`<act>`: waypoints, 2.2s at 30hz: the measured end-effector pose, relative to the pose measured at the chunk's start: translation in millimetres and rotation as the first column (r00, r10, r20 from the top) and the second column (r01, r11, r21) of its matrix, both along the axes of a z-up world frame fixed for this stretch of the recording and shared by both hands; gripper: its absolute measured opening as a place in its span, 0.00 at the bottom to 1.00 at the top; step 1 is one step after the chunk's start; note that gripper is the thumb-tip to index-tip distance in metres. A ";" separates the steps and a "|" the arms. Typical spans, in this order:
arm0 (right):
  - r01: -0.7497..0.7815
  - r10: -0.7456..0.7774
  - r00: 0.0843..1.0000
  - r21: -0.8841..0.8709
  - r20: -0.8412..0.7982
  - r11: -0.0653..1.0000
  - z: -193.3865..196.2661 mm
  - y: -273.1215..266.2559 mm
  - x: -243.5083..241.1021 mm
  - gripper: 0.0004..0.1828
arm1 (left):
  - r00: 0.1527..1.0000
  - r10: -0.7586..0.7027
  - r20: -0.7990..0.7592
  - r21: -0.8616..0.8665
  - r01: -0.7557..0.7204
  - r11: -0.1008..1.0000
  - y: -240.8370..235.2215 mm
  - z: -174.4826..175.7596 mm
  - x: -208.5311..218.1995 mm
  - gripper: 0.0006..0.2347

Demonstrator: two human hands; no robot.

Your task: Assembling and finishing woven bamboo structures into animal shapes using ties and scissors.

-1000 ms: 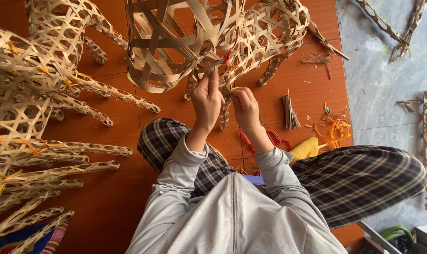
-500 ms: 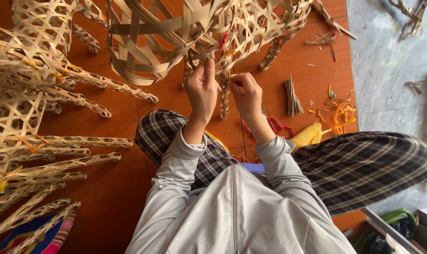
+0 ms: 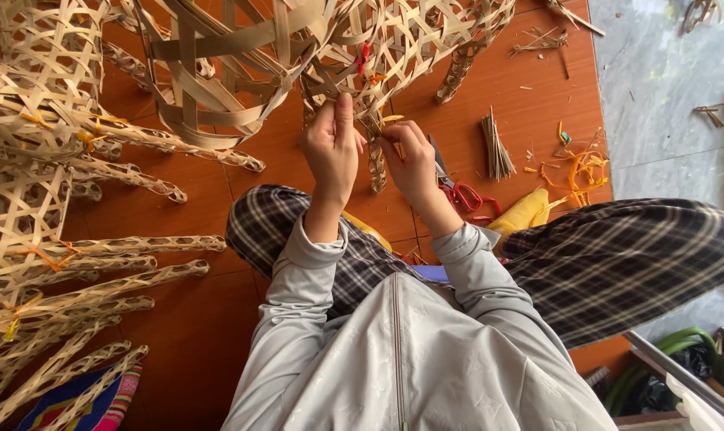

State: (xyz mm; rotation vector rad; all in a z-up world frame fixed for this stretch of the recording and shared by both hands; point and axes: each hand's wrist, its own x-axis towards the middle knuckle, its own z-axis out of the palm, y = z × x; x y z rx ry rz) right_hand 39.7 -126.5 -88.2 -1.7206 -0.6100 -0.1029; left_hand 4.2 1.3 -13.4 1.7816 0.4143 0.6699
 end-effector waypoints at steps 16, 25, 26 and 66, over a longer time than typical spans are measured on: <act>-0.070 0.084 0.992 -0.147 0.090 0.987 -23.0 9.6 1.9 0.38 | 0.995 0.091 0.041 0.297 -0.100 0.950 0.9 -20.5 -39.0 0.11; -0.206 0.159 0.973 -0.311 -0.169 0.928 -84.2 14.3 -10.3 0.15 | 0.980 0.146 -0.133 0.620 -0.033 0.784 -5.8 -52.2 -20.7 0.16; -0.253 0.240 0.967 -0.250 -0.083 0.935 -74.1 8.4 -4.6 0.20 | 0.973 0.164 -0.164 0.630 -0.025 0.776 -3.9 -58.7 -19.3 0.15; -0.029 -0.291 0.822 -0.546 -0.490 0.837 -286.3 -184.6 100.3 0.12 | 0.938 -0.205 -0.279 0.251 0.277 0.927 46.2 -45.8 -20.8 0.10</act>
